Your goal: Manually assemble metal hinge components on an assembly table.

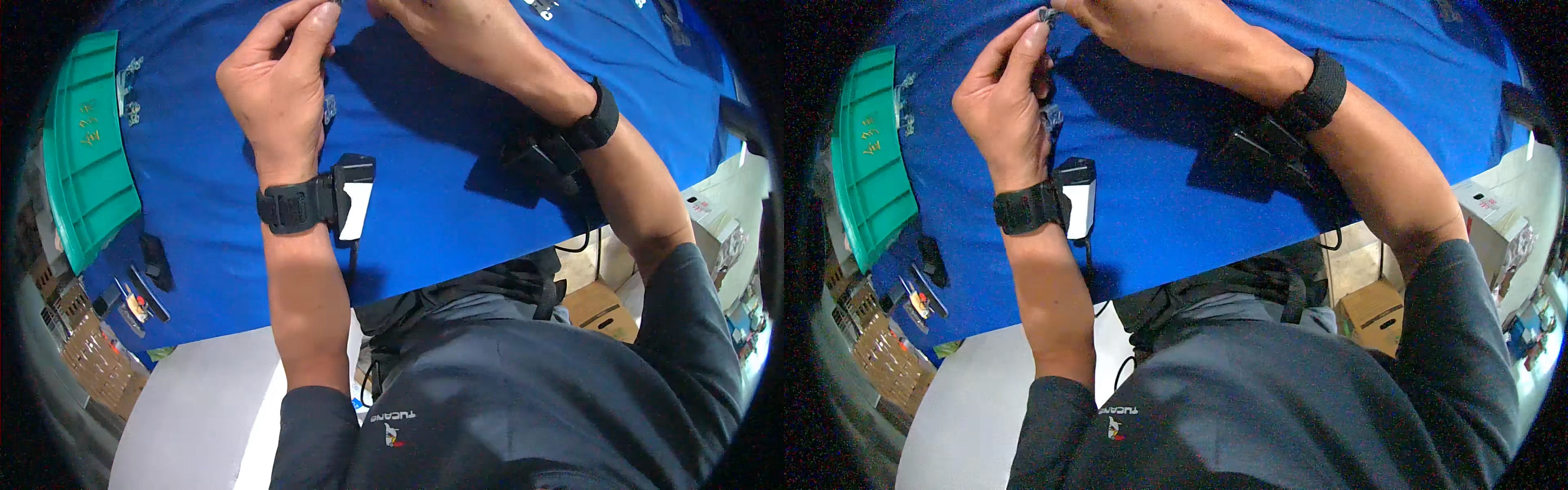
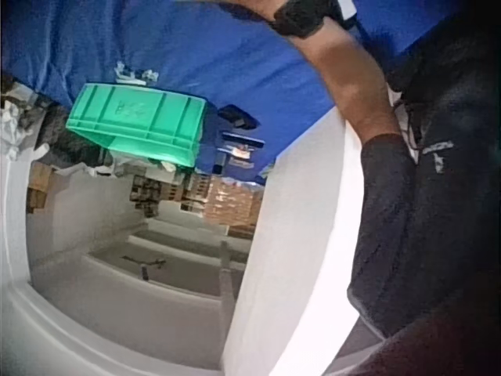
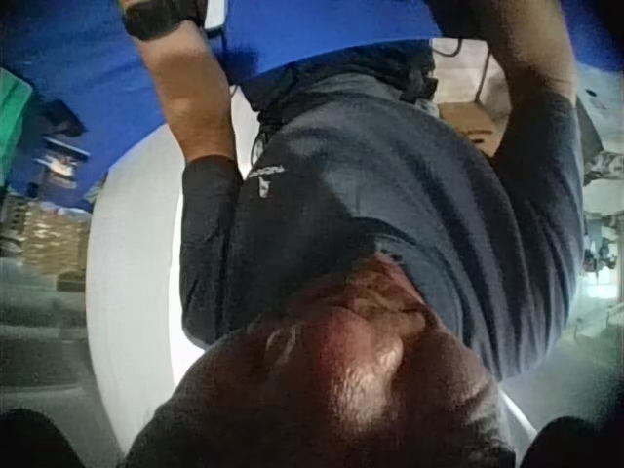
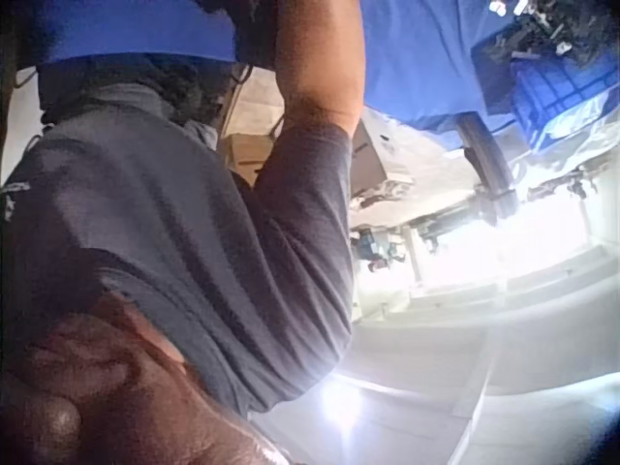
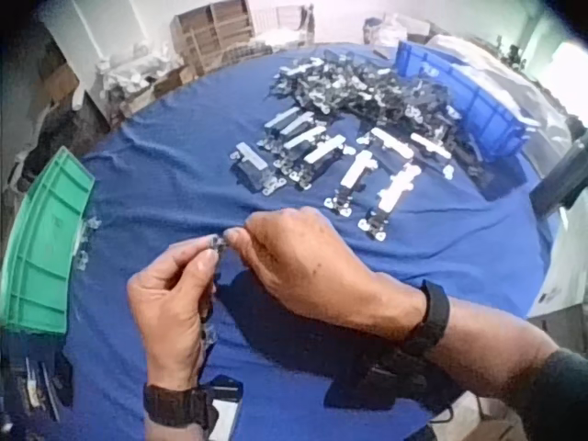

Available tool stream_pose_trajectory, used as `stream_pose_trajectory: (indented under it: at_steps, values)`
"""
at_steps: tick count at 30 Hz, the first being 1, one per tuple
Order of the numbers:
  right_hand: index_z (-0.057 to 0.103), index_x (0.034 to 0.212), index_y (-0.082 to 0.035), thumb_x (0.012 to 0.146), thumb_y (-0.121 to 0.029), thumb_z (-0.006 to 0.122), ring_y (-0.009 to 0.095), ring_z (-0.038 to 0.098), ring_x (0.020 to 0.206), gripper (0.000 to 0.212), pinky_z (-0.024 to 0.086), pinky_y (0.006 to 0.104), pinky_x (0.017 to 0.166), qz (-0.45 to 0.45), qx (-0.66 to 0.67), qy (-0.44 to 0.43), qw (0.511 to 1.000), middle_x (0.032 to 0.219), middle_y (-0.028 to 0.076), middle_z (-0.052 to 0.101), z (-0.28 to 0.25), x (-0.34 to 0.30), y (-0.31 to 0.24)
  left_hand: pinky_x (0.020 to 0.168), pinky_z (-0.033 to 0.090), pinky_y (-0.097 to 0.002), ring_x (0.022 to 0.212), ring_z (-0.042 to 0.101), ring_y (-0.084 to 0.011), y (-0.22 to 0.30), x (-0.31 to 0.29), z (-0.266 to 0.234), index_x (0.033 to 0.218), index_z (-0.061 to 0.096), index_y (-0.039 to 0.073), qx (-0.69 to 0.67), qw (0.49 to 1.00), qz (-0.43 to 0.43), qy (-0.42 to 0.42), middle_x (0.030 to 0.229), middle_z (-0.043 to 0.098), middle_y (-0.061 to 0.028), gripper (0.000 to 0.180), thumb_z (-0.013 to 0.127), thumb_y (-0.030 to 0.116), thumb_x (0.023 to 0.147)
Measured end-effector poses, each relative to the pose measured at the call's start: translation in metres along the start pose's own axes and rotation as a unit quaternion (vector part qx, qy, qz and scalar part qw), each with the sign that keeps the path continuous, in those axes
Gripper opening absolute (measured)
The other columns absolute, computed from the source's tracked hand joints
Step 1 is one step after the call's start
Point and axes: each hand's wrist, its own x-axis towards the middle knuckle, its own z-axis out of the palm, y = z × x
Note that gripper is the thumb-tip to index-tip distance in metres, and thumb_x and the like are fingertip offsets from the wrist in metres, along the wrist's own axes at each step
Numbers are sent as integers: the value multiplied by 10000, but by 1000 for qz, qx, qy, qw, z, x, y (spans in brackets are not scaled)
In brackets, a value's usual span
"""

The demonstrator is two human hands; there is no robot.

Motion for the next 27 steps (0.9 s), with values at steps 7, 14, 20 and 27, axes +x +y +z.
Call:
stream_pose_trajectory:
  at_steps: [7, 14, 20, 27]
  values:
    - [542, 651, 45, 971, -169, 603, 451, 527, 554, 389, 395, 463, 507, 1, 2, -20, 1000, 612, 267, 525, -3, 2, 0, 462, 343, -145, 549, 501, -11, 13, -4, 7, 1006, 750, -7, -41, 998, -50, 0, 736, 655, 36, 124, 700, 50, 908]
    - [546, 775, 36, 959, -139, 614, 299, 557, 542, 263, 397, 421, 507, -40, 49, 53, 997, 633, 229, 518, 9, -6, -5, 489, 381, -148, 595, 536, -17, 15, -5, 12, 1047, 737, -12, -71, 994, -78, 9, 777, 666, 16, 158, 698, 71, 919]
    - [524, 760, 32, 930, -114, 643, 278, 555, 537, 253, 400, 409, 499, -20, 31, 9, 999, 630, 215, 515, 0, -3, 1, 493, 387, -147, 598, 543, -21, 9, -4, 10, 1041, 737, -10, -78, 994, -78, -8, 777, 669, 12, 156, 700, 79, 919]
    - [539, 755, 34, 930, -115, 647, 307, 545, 520, 254, 398, 409, 487, -27, -56, 12, 998, 625, 221, 511, 3, -1, 4, 491, 388, -147, 596, 549, -24, 12, -4, 11, 1039, 739, -5, -68, 994, -85, 5, 770, 669, 11, 154, 704, 83, 918]
